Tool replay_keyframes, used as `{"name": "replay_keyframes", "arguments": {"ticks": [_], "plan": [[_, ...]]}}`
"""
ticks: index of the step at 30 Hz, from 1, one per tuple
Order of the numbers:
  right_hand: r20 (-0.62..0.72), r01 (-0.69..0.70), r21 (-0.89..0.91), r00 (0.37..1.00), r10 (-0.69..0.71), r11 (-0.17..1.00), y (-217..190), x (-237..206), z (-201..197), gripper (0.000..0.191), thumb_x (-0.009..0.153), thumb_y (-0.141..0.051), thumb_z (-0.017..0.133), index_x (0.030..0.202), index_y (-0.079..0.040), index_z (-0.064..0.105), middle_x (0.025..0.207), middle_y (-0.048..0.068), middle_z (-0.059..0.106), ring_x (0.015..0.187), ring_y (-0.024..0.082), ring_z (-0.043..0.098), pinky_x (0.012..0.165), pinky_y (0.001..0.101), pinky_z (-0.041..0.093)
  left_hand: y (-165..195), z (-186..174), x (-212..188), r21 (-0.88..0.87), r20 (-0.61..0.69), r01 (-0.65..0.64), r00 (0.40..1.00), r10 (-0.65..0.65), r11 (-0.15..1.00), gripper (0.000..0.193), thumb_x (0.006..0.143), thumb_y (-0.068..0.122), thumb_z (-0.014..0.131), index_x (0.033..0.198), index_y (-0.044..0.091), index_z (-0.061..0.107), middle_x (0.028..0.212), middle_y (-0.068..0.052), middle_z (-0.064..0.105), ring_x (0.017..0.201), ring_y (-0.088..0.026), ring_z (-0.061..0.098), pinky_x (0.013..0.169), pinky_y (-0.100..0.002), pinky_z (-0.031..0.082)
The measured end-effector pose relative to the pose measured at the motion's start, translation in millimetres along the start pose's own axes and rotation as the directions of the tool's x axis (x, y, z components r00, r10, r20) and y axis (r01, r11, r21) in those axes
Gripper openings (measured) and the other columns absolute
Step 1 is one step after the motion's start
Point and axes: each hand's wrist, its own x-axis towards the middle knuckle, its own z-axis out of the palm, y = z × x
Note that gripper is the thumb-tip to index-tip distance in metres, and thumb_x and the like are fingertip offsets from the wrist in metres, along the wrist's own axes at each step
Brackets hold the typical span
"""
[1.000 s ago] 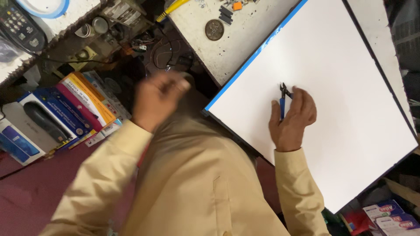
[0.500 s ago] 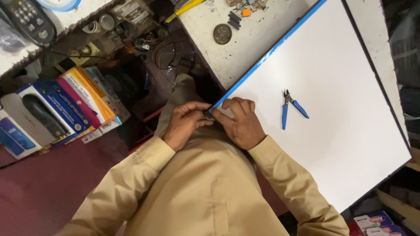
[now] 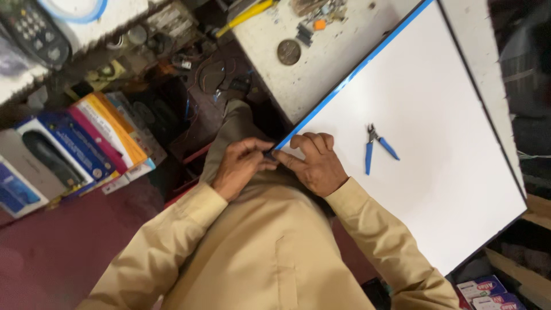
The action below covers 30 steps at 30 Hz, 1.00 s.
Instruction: The person applies blue painter's tape along the edges of a large white rectangular panel on a cluttered workbench, pressing the tape down with their fingers and rotating the panel to reach each side. They use pliers to cut the tape from the roll and smooth each strip along the frame.
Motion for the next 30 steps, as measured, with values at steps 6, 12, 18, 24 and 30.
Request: {"name": "replay_keyframes", "arguments": {"ticks": [6, 12, 18, 24, 30], "plan": [[-0.178, -0.29, -0.132, 0.948, 0.265, 0.948, 41, 7, -21, 0.036, 0.086, -0.008, 0.069, 0.118, -0.021, 0.078, 0.112, 0.008, 0.056, 0.108, 0.029, 0.053, 0.09, 0.0435, 0.037, 5, 1, 8, 0.06, -0.013, 0.082, 0.997, -0.081, 0.995, 0.019, 0.097, 0.005, 0.063, 0.109, -0.008, 0.068, 0.094, -0.014, 0.072, 0.083, -0.021, 0.075, 0.076, -0.033, 0.064], [-0.169, -0.277, -0.141, 0.953, 0.252, 0.951, 53, 2, -21, 0.032, 0.088, -0.013, 0.071, 0.12, -0.015, 0.075, 0.115, 0.007, 0.058, 0.11, 0.029, 0.053, 0.092, 0.0446, 0.038, 33, 16, 19, 0.598, -0.006, -0.05, 0.998, 0.067, 0.8, 0.02, 0.096, 0.012, 0.075, 0.108, -0.003, 0.072, 0.086, -0.009, 0.071, 0.073, -0.01, 0.06, 0.065, -0.027, 0.052], [-0.061, -0.136, -0.122, 0.99, 0.13, 0.983, 84, 4, -35, 0.036, 0.085, -0.013, 0.066, 0.119, -0.021, 0.074, 0.114, 0.005, 0.06, 0.112, 0.026, 0.056, 0.093, 0.0442, 0.04, 59, 62, 78, 0.515, 0.173, -0.264, 0.964, 0.202, 0.816, 0.026, 0.09, 0.009, 0.07, 0.115, 0.0, 0.07, 0.087, -0.005, 0.075, 0.073, -0.005, 0.065, 0.065, -0.024, 0.055], [-0.228, -0.288, -0.177, 0.942, 0.245, 0.941, 160, 17, -63, 0.03, 0.085, -0.009, 0.07, 0.112, -0.02, 0.079, 0.107, 0.006, 0.058, 0.105, 0.028, 0.056, 0.09, 0.0445, 0.038, 66, 70, 100, 0.63, 0.15, -0.216, 0.976, 0.157, 0.746, 0.018, 0.088, 0.006, 0.072, 0.105, -0.002, 0.074, 0.083, -0.008, 0.078, 0.068, -0.007, 0.068, 0.062, -0.025, 0.055], [-0.345, -0.422, -0.14, 0.869, 0.355, 0.896, 160, 27, -63, 0.02, 0.087, -0.006, 0.081, 0.106, -0.009, 0.077, 0.101, 0.008, 0.058, 0.091, 0.029, 0.056, 0.077, 0.0439, 0.042, 83, 75, 119, 0.633, 0.204, -0.174, 0.978, 0.054, 0.755, 0.025, 0.088, 0.001, 0.068, 0.112, -0.003, 0.069, 0.093, -0.011, 0.079, 0.078, -0.009, 0.071, 0.069, -0.026, 0.058]]}}
